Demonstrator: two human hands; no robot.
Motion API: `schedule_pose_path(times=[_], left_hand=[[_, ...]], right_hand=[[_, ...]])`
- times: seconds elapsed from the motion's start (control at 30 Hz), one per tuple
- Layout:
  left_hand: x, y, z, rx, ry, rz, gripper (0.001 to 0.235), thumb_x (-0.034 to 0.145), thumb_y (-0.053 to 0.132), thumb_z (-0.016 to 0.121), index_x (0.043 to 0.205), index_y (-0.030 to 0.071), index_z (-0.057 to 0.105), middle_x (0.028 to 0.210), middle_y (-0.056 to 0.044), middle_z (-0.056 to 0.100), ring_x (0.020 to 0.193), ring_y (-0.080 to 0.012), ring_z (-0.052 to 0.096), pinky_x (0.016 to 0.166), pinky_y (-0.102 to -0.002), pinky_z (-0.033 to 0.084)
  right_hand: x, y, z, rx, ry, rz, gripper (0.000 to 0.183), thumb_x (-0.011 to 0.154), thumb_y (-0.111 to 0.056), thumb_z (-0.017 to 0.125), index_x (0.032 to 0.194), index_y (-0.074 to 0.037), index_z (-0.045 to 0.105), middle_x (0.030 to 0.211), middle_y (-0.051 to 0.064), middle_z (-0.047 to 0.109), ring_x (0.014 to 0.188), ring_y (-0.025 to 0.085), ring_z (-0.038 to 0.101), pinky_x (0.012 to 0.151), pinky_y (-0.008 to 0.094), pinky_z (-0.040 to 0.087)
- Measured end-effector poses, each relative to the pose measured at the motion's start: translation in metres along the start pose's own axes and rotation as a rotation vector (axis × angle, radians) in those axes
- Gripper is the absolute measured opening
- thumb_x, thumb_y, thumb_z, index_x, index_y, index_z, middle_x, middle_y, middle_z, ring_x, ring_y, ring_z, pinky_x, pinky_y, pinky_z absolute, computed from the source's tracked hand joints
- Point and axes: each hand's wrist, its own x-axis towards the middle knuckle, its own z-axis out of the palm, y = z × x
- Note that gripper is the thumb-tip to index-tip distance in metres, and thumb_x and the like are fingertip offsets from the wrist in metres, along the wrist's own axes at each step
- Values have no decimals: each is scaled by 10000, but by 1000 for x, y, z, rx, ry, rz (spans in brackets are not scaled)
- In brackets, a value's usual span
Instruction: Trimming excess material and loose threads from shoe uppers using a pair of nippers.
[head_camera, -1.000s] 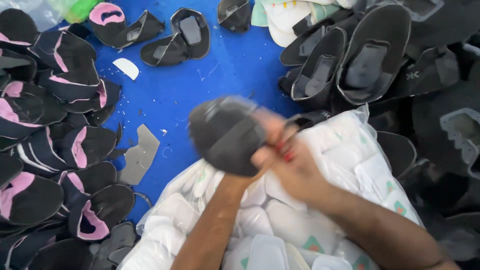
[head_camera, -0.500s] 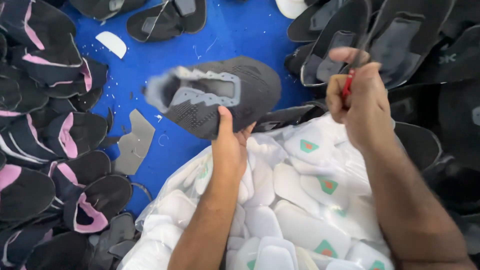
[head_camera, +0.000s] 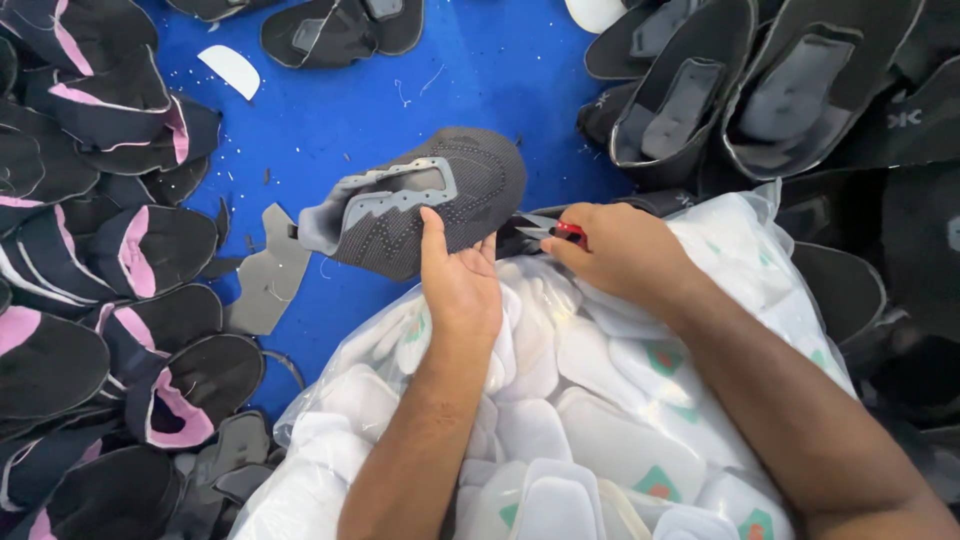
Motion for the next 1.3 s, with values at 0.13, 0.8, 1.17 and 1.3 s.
schedule_pose_path(times=[0.13, 0.8, 1.17, 1.3], left_hand=[[-3, -2, 3, 20, -26, 20, 592, 1030, 415, 524, 1496, 62, 425, 1497, -110, 514, 1365, -261, 510, 1146, -415, 402], [-32, 28, 8, 137, -495, 170, 424, 1116, 198, 565, 1501, 76, 437, 1455, -99, 546, 1346, -261, 574, 1173, -500, 475], [-49, 25, 28, -29, -579, -191, 580, 1044, 212, 609, 1538, -14, 407, 1501, -150, 543, 1408, -291, 525, 1224, -451, 408], [-52, 31, 40, 19, -549, -124, 619, 1082, 314, 580, 1575, 7, 363, 1536, -156, 509, 1425, -294, 508, 1225, -460, 402]], right_hand=[[1, -2, 6, 23, 69, -51, 325, 873, -402, 697, 941, -86, 738, 804, 147, 728, 749, 372, 695, 636, 481, 515], [5, 63, -23, 1313, 251, 132, 439, 1113, -460, 471, 782, -171, 462, 614, -25, 398, 507, 98, 334, 449, 258, 254], [-20, 29, -9, 1285, 361, -288, 439, 965, 18, 752, 816, -157, 378, 814, -59, 466, 735, 46, 422, 674, 234, 338], [-20, 30, -7, 1088, 395, -316, 453, 959, 22, 760, 786, -145, 377, 772, -64, 442, 725, 46, 414, 664, 235, 345]])
